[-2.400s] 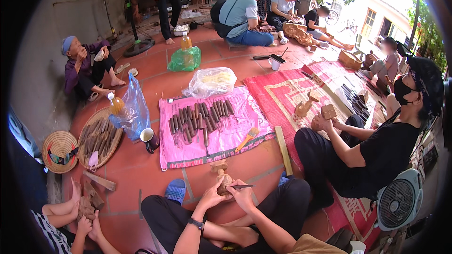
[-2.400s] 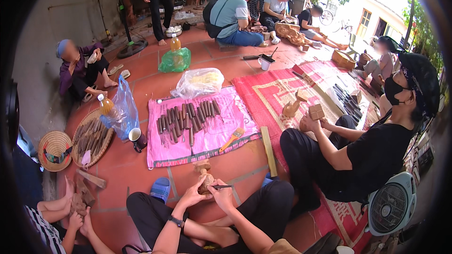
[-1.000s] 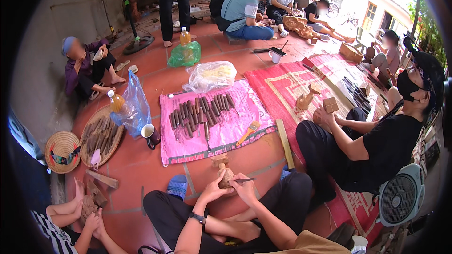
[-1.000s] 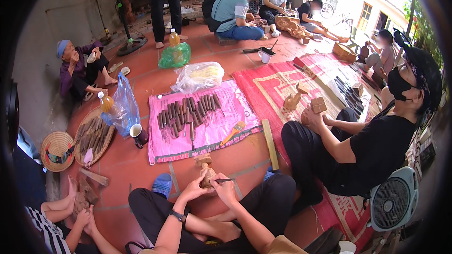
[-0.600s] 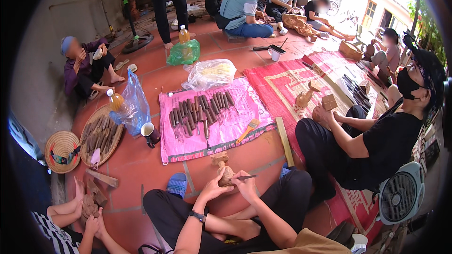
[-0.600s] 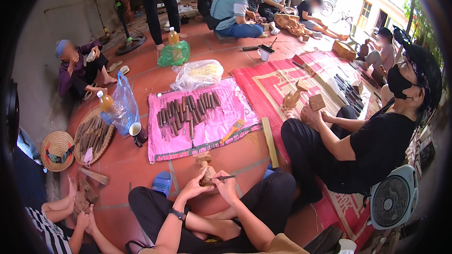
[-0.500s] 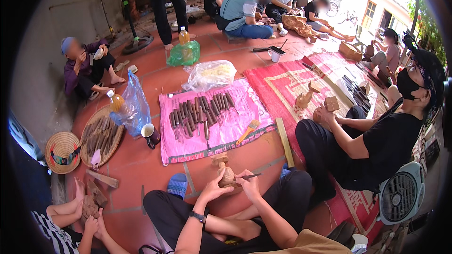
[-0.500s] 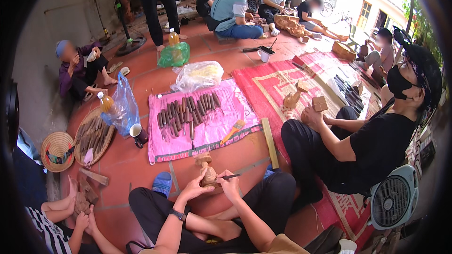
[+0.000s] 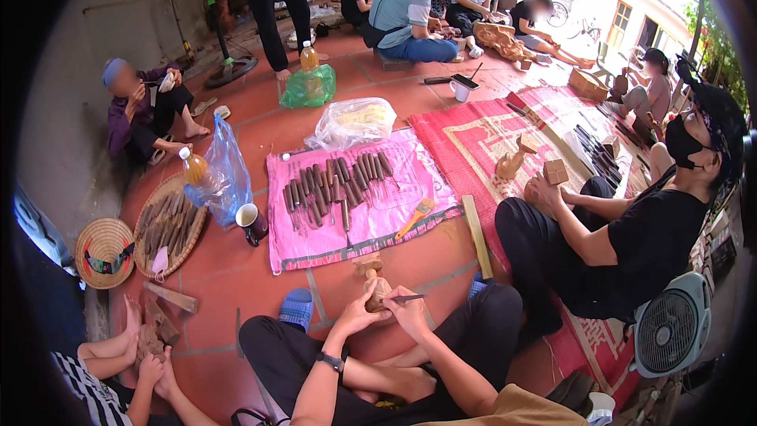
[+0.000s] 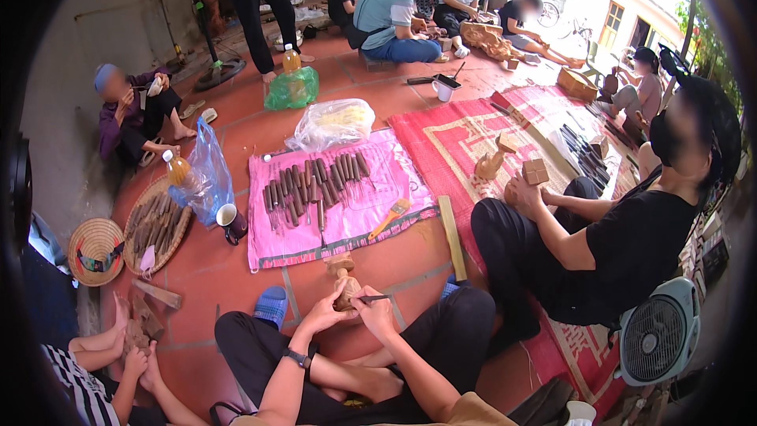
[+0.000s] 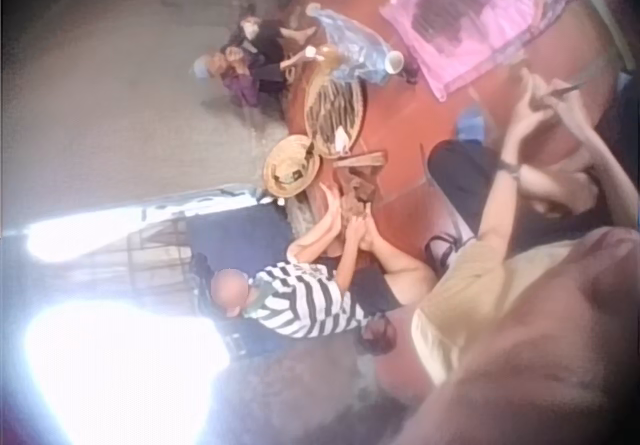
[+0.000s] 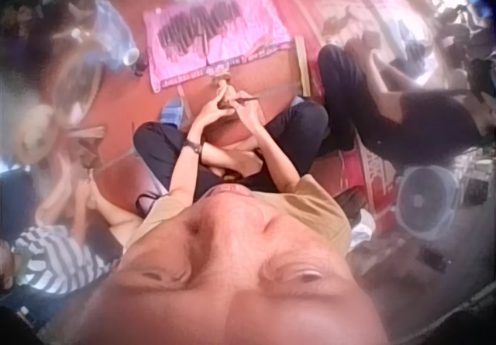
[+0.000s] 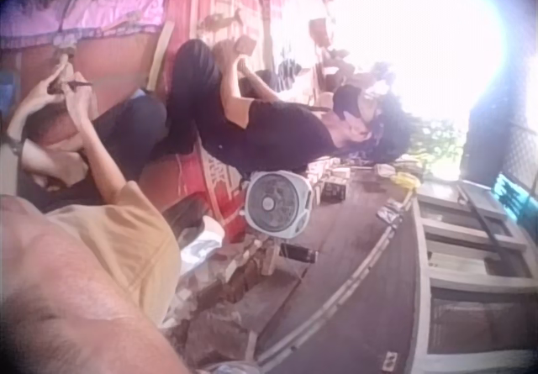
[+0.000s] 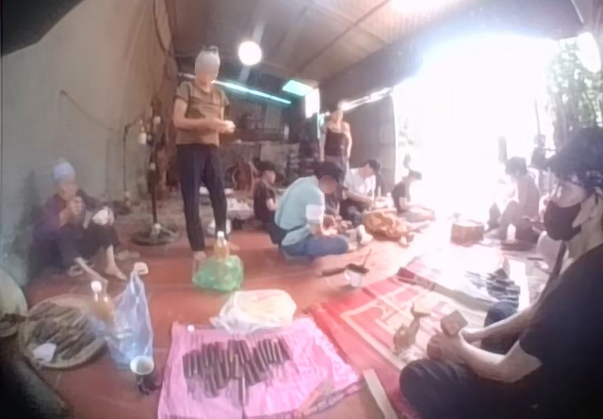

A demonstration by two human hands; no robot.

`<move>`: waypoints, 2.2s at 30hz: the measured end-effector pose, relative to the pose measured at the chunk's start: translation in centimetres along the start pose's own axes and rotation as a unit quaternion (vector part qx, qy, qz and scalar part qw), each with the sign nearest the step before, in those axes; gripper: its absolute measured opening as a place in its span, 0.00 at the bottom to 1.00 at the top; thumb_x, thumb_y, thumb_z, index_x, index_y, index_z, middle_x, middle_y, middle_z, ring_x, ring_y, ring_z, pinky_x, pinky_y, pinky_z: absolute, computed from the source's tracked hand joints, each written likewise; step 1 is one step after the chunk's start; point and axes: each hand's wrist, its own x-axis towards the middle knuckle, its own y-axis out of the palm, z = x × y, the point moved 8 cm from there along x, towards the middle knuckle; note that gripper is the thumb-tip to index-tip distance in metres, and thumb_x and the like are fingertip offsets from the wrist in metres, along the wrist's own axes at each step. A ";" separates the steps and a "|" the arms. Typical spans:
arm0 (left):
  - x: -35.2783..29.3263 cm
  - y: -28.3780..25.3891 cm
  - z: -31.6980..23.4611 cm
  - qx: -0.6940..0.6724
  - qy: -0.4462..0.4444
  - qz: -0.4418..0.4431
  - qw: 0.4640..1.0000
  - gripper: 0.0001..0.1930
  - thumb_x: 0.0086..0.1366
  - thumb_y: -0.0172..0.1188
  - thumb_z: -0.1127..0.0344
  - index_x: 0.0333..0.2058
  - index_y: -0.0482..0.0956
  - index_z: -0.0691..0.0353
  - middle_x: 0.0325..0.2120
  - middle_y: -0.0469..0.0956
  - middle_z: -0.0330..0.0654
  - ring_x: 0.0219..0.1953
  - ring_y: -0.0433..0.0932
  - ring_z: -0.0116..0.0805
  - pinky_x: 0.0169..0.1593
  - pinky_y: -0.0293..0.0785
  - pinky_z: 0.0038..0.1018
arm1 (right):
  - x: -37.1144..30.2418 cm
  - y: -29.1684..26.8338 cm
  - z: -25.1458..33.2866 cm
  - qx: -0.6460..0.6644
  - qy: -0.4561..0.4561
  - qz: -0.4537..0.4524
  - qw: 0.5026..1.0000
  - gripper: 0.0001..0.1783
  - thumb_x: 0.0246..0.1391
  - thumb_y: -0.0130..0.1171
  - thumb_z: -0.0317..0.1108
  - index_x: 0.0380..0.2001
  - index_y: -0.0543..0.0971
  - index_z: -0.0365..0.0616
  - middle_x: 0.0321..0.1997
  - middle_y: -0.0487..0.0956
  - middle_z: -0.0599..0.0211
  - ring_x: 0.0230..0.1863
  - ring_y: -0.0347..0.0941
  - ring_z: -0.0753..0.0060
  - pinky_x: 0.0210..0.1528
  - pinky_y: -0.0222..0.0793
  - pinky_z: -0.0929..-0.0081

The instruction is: The person sits on the floor and carves a small wooden block using a chisel. They hold the wood in one hand and the tool in the other, making precise cuts to shape the piece. Other people are also carving nearby.

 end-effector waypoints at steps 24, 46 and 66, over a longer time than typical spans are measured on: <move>-0.2 0.0 -0.1 -0.020 0.001 0.004 1.000 0.57 0.47 0.71 0.36 0.71 0.51 0.49 0.60 0.70 0.57 0.63 0.69 0.51 0.63 0.64 0.38 | -0.2 -0.1 0.1 0.018 0.008 0.018 1.000 0.05 0.53 0.64 0.27 0.29 0.78 0.38 0.26 0.79 0.71 0.29 0.72 0.83 0.34 0.70 0.79; -0.1 -0.2 -0.1 0.002 0.028 -0.021 0.999 0.54 0.49 0.72 0.40 0.71 0.51 0.43 0.56 0.73 0.57 0.59 0.73 0.50 0.60 0.67 0.36 | -0.3 -0.6 -0.1 0.011 0.041 -0.011 0.999 0.05 0.50 0.65 0.26 0.30 0.81 0.36 0.27 0.81 0.69 0.29 0.74 0.81 0.34 0.70 0.78; -0.1 -0.1 0.0 0.005 0.017 -0.010 1.000 0.57 0.47 0.70 0.35 0.70 0.52 0.50 0.58 0.71 0.58 0.61 0.70 0.53 0.62 0.65 0.39 | 0.0 -0.6 -1.6 0.124 0.061 -0.003 0.990 0.01 0.51 0.63 0.20 0.29 0.80 0.34 0.35 0.83 0.61 0.38 0.77 0.78 0.44 0.73 0.78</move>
